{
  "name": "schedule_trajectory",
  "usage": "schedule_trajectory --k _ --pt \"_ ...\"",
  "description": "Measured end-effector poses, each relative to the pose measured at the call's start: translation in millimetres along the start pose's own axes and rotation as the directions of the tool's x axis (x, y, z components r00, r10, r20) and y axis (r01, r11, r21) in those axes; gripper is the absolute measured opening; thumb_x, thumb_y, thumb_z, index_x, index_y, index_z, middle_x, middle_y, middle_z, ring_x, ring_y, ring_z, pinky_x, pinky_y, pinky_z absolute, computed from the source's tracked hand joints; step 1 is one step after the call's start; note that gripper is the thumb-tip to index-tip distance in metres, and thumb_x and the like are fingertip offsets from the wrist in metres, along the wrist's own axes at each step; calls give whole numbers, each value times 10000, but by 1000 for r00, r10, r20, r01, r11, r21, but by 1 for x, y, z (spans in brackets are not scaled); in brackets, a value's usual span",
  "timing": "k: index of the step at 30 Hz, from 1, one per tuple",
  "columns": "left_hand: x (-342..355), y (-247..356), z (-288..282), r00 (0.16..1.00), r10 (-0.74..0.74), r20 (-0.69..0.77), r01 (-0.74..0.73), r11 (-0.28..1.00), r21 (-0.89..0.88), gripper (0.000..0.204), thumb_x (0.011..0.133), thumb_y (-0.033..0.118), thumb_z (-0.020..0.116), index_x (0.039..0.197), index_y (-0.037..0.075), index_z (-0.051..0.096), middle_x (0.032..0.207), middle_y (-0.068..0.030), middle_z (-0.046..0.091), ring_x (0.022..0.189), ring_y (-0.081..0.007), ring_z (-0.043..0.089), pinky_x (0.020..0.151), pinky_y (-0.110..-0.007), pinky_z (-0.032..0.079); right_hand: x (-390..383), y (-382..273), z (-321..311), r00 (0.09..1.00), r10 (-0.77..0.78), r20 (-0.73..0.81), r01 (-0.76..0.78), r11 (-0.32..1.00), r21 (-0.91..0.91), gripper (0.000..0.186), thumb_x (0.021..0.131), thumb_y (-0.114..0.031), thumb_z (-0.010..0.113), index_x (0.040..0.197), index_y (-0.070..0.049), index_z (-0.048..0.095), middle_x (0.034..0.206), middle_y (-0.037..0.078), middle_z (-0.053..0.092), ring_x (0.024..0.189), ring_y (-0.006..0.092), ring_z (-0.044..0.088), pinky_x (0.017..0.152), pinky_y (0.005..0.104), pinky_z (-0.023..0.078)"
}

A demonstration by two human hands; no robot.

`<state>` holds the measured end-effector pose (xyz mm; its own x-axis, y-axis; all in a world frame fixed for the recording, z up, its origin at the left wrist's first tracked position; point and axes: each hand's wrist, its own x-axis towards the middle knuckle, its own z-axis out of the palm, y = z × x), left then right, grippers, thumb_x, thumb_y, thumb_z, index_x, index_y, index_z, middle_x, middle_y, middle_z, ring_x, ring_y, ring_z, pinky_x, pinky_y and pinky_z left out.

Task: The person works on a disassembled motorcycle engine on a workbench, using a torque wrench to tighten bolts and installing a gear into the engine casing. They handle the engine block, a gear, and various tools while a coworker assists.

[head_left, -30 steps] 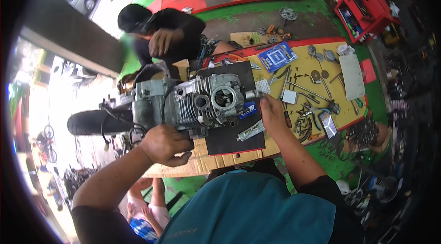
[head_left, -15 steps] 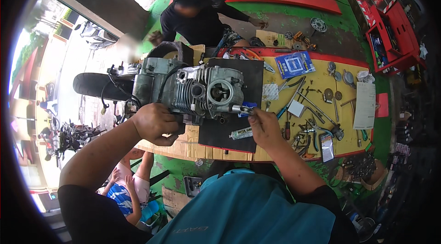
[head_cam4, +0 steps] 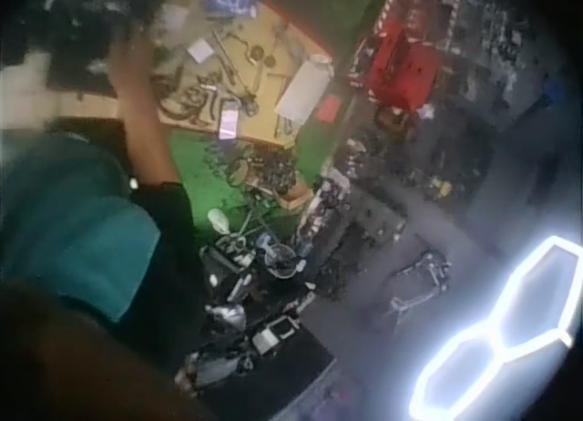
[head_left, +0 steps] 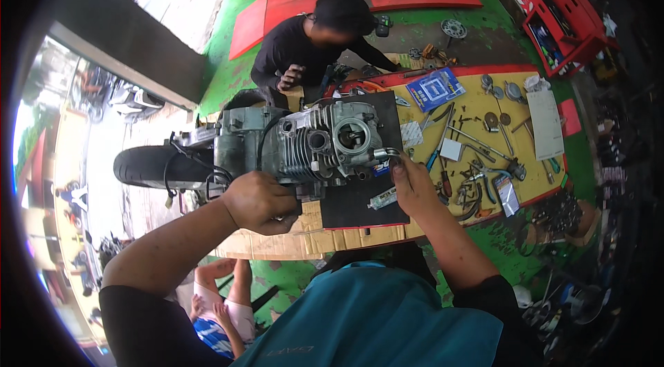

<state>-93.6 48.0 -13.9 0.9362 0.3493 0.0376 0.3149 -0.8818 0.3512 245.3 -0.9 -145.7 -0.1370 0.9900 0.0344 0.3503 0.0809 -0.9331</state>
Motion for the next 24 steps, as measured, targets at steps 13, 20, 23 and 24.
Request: schedule_trajectory --k 13,20,23,24 --pt "-4 -1 1 994 0 105 4 999 -36 223 790 292 716 776 84 638 673 -90 612 635 -328 656 592 -463 534 -30 -68 6 976 161 -147 -173 982 -76 736 1067 -671 298 1063 2 597 736 214 639 787 415 675 710 495 492" --pt "0 1 -3 993 7 114 -3 1000 -28 202 795 263 716 754 90 620 663 -86 617 622 -324 657 572 -456 535 -9 -11 -11 892 196 407 -430 644 633 699 1028 -740 367 818 -104 569 644 47 571 443 118 470 394 277 343" --pt "0 1 -2 995 2 102 3 999 -46 188 797 250 717 740 98 623 652 -76 614 601 -312 653 559 -449 534 -6 -23 -8 796 427 428 -605 577 549 714 1024 -748 366 741 -113 528 627 47 563 456 121 494 412 264 365" --pt "0 -1 -2 995 16 97 -10 998 -60 195 808 259 720 733 105 628 640 -66 604 584 -299 649 547 -439 531 -5 -16 -11 801 335 496 -584 619 526 741 1022 -758 343 687 -115 494 628 51 569 494 129 555 436 267 405"
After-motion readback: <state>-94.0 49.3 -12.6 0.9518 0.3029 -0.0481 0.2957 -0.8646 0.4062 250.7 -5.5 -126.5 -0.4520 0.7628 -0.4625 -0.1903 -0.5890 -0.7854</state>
